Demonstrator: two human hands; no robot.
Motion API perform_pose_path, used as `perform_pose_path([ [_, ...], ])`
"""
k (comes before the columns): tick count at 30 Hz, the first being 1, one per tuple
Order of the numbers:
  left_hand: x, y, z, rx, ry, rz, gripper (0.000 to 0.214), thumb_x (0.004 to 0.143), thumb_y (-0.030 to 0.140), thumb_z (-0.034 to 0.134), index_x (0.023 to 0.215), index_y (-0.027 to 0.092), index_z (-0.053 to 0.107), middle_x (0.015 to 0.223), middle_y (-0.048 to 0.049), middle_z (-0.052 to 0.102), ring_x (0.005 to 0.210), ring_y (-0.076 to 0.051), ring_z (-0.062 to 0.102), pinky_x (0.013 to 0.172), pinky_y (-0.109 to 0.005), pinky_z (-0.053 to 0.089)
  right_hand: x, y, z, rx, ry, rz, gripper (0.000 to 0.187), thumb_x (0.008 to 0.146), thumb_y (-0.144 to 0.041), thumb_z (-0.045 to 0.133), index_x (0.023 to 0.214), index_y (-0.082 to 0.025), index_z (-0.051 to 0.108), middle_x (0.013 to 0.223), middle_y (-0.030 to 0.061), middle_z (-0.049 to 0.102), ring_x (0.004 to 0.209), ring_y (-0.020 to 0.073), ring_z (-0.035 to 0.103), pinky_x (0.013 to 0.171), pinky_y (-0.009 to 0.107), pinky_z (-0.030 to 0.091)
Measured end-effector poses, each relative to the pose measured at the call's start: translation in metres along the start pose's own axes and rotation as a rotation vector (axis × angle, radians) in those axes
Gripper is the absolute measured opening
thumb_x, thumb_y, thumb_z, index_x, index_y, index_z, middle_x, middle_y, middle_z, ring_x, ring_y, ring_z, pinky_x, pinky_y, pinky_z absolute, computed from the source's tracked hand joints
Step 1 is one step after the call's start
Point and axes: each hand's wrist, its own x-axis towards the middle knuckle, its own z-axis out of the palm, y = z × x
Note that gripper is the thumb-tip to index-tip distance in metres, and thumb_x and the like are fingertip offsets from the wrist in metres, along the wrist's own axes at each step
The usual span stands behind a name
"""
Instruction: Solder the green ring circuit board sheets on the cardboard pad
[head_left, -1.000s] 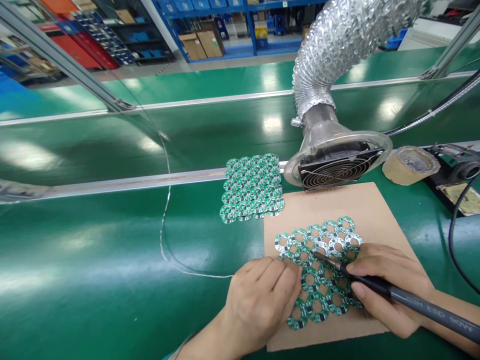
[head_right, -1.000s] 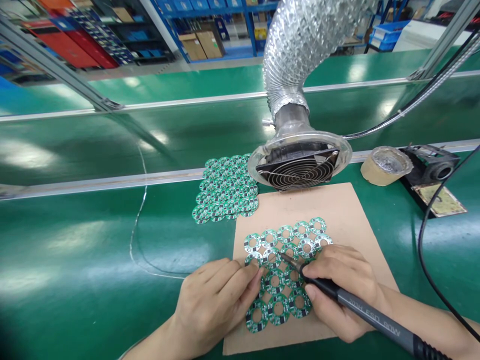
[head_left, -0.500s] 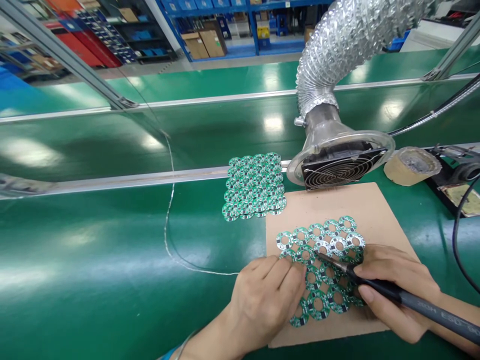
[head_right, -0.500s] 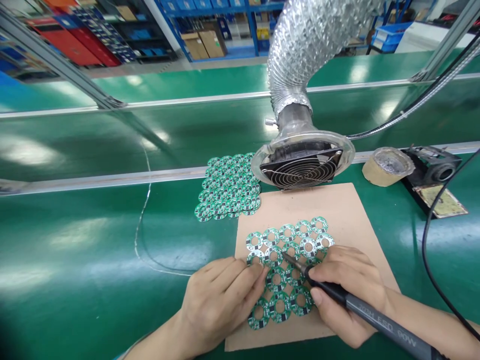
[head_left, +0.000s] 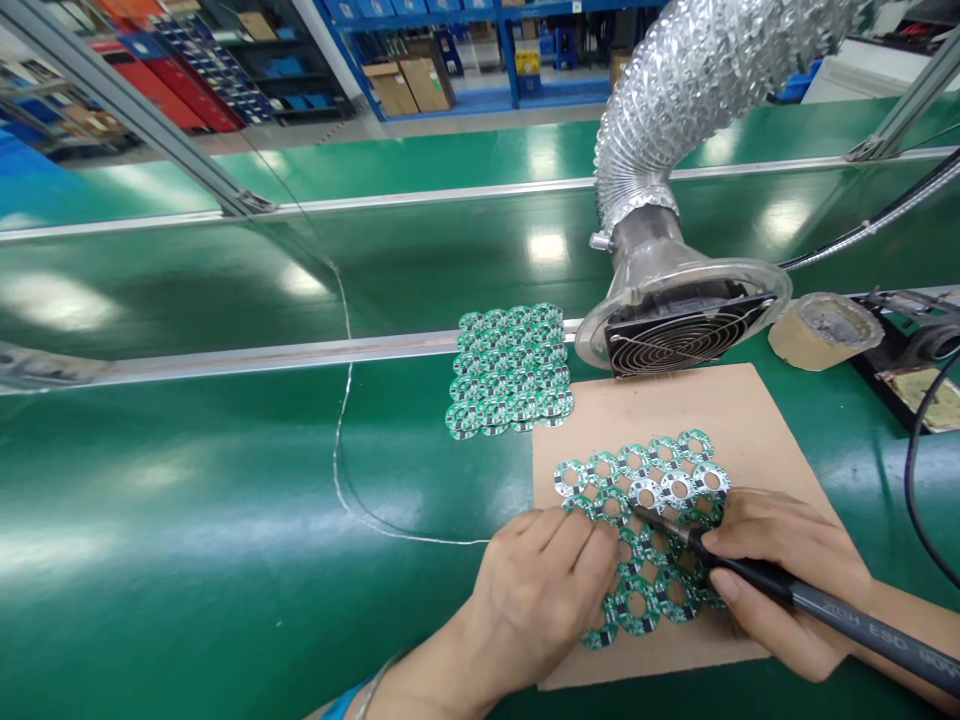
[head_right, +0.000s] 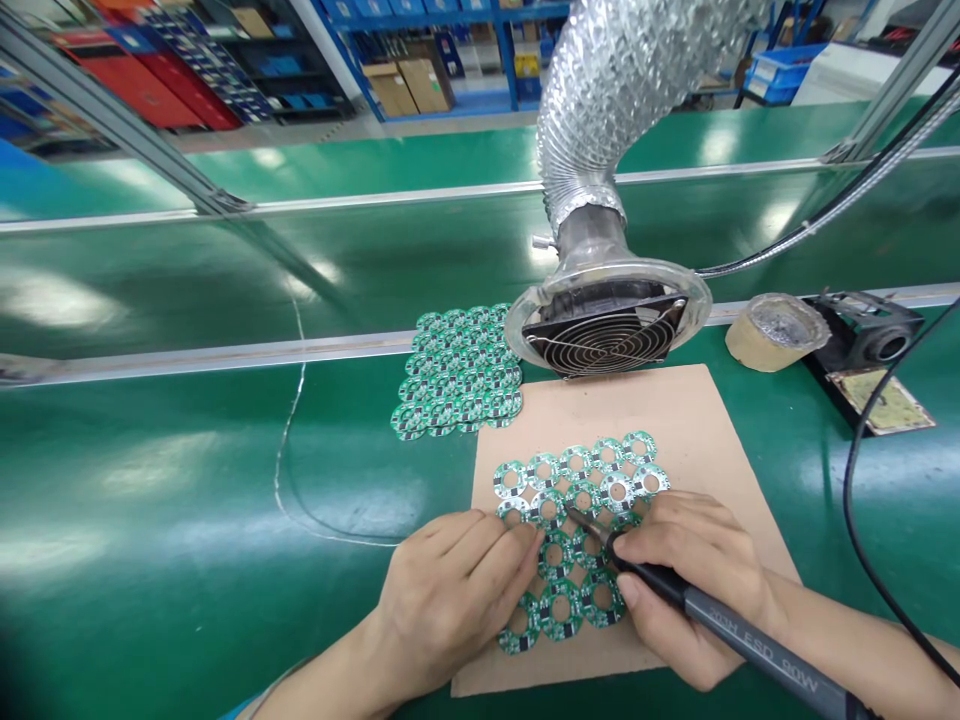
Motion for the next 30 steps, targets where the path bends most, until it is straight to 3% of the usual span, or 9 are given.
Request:
perform_pose_path([
  [9,0.0018,0.0022,-0.0042,-0.012,0.041,0.009,0.012,0.085,0.014,0.054,0.074,0.018,0.051,0.058,0.0035,0.045,0.054,-0.011,0.041,0.050,-0.029,0.030,-0.0034,0.0017,-0.0011,0.078,0.009,0.005,0.029,0.070,-0.005,0.055,0.098,-0.012,0.060,0.065,0.0034,0.057,0.054,0.0154,0.053,0.050,0.032,0.043],
  [23,-0.0028,0.0022,0.0000,-0.006,-0.041,0.047,0.006,0.081,0.012,0.056,0.084,0.017,0.056,0.065,0.0025,0.049,0.058,-0.013,0.044,0.052,-0.031,0.033,-0.0046,0.0019,0.0005,0.061,0.006,0.001,0.028,0.071,-0.006,0.057,0.098,-0.012,0.060,0.066,0.0039,0.058,0.054,0.0161,0.055,0.050,0.032,0.043],
  [30,-0.0028,0.0025,0.0002,0.003,-0.019,0.045,0.005,0.083,0.012,0.055,0.085,0.016,0.056,0.063,0.0031,0.048,0.057,-0.012,0.044,0.052,-0.030,0.033,-0.0057,0.0013,-0.0017,0.063,0.005,0.013,0.028,0.072,-0.008,0.054,0.099,-0.014,0.059,0.065,0.0026,0.057,0.054,0.0157,0.055,0.050,0.032,0.044],
])
